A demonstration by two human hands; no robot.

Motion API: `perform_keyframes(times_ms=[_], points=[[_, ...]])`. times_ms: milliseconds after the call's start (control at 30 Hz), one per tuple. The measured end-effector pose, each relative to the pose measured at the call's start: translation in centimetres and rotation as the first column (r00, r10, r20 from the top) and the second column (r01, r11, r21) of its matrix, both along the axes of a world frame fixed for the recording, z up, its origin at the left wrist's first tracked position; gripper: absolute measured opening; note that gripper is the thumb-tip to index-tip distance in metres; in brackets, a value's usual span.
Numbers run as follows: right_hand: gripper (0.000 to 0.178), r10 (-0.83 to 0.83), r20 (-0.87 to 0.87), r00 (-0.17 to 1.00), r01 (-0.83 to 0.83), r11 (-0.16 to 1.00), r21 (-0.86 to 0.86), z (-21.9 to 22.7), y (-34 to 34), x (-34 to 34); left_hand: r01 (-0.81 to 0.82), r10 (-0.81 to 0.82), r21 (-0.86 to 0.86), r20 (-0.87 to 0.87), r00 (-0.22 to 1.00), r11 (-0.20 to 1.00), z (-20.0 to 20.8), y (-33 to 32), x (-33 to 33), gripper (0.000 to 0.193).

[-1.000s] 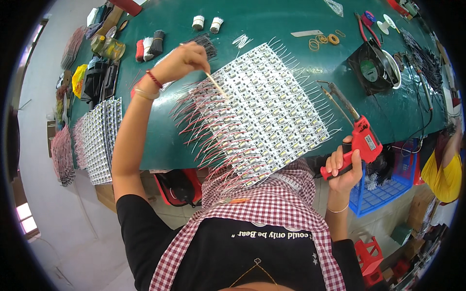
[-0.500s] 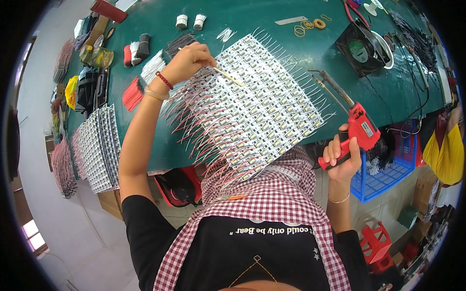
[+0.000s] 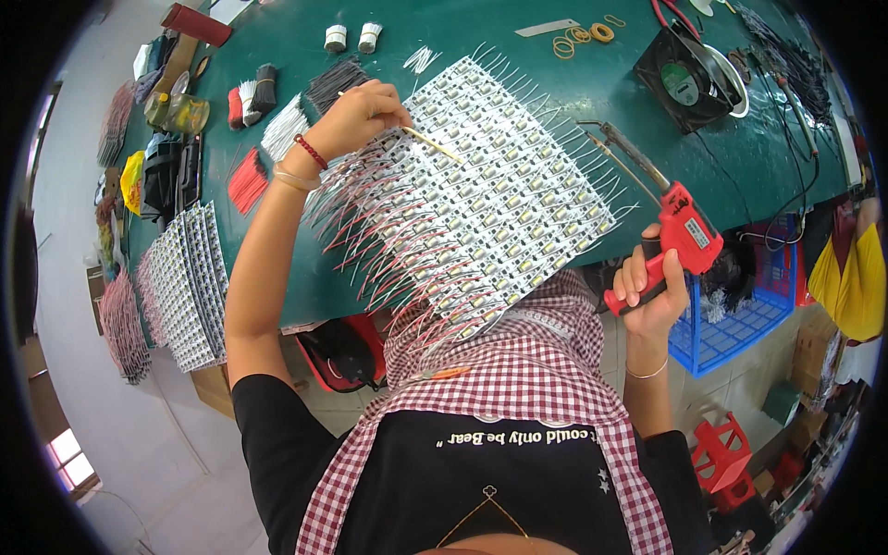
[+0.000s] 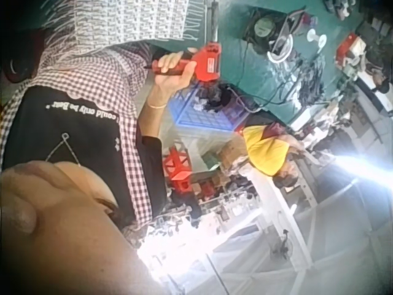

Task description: The person uses a red soldering iron to attach red and white wires to a large LED panel on a green workbench. They repeatedly pick up wires, position them on the board, and apply the soldering iron to secure the connections.

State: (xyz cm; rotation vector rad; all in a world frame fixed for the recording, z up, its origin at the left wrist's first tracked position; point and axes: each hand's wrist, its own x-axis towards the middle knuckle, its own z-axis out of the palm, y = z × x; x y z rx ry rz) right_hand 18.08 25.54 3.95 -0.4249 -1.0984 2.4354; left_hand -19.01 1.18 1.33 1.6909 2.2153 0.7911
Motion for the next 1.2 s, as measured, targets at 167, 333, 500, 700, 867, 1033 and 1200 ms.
perform_keyframes(times_ms=[167, 333, 500, 700, 867, 1033, 1200], points=[[0.037, -0.020, 0.023, 1.000, 0.020, 1.000, 0.006, -0.2, 0.0, 0.1, -0.014, 0.015, -0.034, 0.016, 1.000, 0.999, 0.3, 0.0, 0.0, 0.011], [0.038, -0.006, 0.012, 1.000, 0.006, 1.000, 0.006, -0.2, 0.1, 0.1, 0.053, -0.054, 0.011, 0.051, 0.997, 0.999, 0.2, 0.2, 0.2, 0.011], [0.038, -0.001, 0.010, 1.000, 0.001, 1.000, 0.000, -0.2, 0.0, 0.0, 0.029, -0.032, 0.032, 0.099, 0.995, 0.999, 0.2, 0.2, 0.1, 0.011], [0.037, -0.017, 0.022, 1.000, 0.017, 1.000, 0.004, -0.2, 0.0, -0.1, 0.024, -0.021, 0.080, -0.049, 0.999, 0.997, 0.0, 0.1, 0.1, 0.009], [0.037, -0.017, 0.023, 1.000, 0.017, 1.000, -0.003, -0.2, -0.1, -0.1, -0.235, 0.247, 0.142, -0.081, 0.965, 0.962, 0.8, 0.5, 1.3, 0.011], [0.037, -0.035, 0.032, 0.999, 0.035, 0.999, 0.002, 0.0, -0.2, -0.3, -0.258, 0.257, 0.065, 0.033, 0.966, 0.964, 1.9, 2.4, 6.8, 0.023], [0.038, -0.019, 0.000, 1.000, 0.019, 1.000, 0.007, 0.0, -0.1, -0.3, -0.320, 0.321, -0.087, -0.013, 0.947, 0.943, 0.6, 4.2, 9.7, 0.024]])
